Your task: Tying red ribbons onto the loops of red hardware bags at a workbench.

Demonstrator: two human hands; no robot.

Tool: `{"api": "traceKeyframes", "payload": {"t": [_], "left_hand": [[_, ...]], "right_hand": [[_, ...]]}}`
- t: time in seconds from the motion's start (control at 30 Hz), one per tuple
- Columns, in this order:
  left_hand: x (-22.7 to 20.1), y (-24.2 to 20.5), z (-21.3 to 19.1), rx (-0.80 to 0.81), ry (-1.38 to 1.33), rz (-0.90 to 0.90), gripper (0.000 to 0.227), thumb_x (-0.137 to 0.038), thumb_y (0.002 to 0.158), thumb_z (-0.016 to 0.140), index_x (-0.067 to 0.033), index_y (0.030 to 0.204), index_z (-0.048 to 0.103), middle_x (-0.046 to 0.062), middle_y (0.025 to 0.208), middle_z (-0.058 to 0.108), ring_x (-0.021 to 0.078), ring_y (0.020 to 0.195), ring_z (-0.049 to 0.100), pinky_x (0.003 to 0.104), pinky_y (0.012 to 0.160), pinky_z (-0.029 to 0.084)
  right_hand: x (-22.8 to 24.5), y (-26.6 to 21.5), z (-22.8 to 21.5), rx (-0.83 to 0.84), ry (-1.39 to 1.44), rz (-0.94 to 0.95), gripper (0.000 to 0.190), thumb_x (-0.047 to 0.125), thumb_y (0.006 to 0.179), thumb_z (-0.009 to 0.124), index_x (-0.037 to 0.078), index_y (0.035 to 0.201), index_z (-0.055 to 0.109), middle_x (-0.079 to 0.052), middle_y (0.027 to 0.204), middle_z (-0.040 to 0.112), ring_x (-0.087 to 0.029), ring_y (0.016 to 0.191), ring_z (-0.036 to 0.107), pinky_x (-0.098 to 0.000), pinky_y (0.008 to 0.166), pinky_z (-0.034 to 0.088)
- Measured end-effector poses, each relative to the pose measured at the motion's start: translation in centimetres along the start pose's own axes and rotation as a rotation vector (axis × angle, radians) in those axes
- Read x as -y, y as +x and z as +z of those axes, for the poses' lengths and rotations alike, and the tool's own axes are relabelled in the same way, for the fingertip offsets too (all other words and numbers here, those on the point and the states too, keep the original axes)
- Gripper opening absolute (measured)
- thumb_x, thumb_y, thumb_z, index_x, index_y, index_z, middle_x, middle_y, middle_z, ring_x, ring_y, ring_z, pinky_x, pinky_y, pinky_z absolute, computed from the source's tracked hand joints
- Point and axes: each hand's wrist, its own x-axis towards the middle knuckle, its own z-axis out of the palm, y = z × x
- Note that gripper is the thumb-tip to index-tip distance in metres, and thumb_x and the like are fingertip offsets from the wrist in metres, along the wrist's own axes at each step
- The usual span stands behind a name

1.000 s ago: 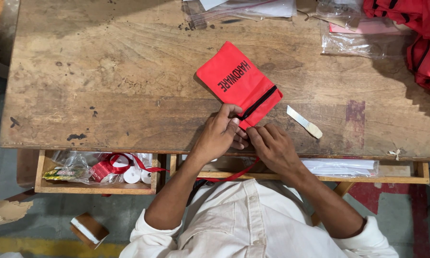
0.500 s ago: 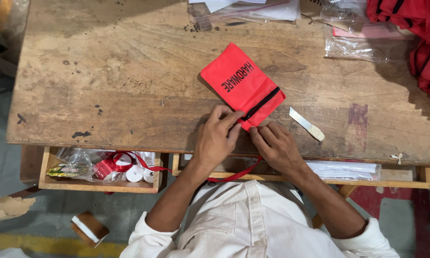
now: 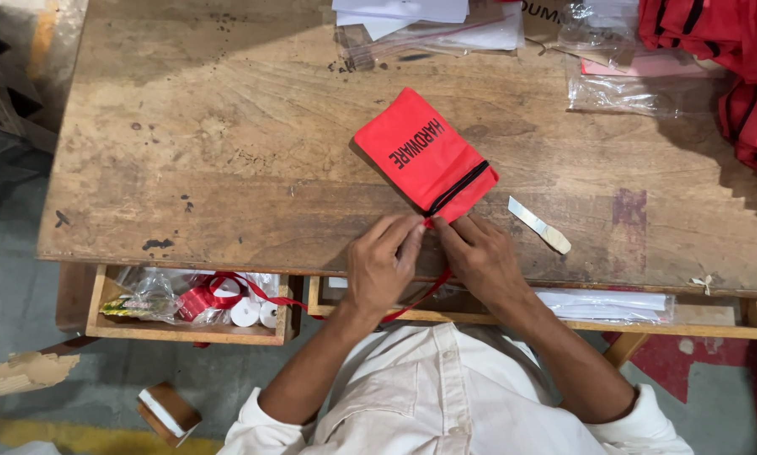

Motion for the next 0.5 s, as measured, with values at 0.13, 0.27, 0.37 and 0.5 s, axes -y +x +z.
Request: {"api": "traceKeyframes", "payload": {"t": [0.13, 0.27, 0.37, 0.5], "left_hand": [[-0.8, -0.6, 0.5, 0.035, -0.166, -0.105, 0.013, -0.010, 0.097, 0.073, -0.0016, 0.107, 0.073, 0.012, 0.106, 0.069, 0.0259, 0.091, 0.072, 0.034, 0.075, 0.057], [-0.8, -0.7, 0.9, 0.115, -0.363, -0.299, 0.022, -0.014, 0.098, 0.069, -0.0021, 0.116, 0.063, 0.010, 0.114, 0.063, 0.0172, 0.089, 0.069, 0.031, 0.071, 0.057], [0.2, -1.2, 1.4, 0.152, -0.684, -0.453, 0.033, -0.020, 0.101, 0.067, -0.0026, 0.123, 0.050, 0.009, 0.116, 0.061, 0.0149, 0.097, 0.068, 0.031, 0.077, 0.059], [0.2, -1.1, 1.9, 0.308, -1.031, -0.805, 0.042, -0.025, 0.097, 0.062, -0.0083, 0.127, 0.039, 0.006, 0.113, 0.062, 0.0092, 0.100, 0.070, 0.029, 0.081, 0.064]], "right_hand": [[1.5, 0.9, -0.1, -0.072, 0.042, 0.114, 0.036, 0.001, 0.082, 0.074, 0.003, 0.116, 0.067, -0.013, 0.091, 0.068, -0.030, 0.082, 0.069, -0.0414, 0.068, 0.056], [1.5, 0.9, 0.3, -0.071, 0.190, 0.195, 0.035, 0.000, 0.085, 0.071, -0.004, 0.119, 0.068, -0.017, 0.091, 0.069, -0.032, 0.081, 0.069, -0.0426, 0.070, 0.056], [1.8, 2.3, -1.0, -0.008, 0.389, 0.484, 0.022, 0.007, 0.091, 0.072, -0.002, 0.111, 0.072, -0.014, 0.084, 0.072, -0.023, 0.074, 0.070, -0.0363, 0.064, 0.056], [0.3, 1.8, 0.5, 0.037, 1.059, 0.791, 0.022, 0.017, 0.099, 0.070, -0.001, 0.109, 0.076, -0.006, 0.084, 0.075, -0.005, 0.075, 0.066, -0.0254, 0.064, 0.055]]}}
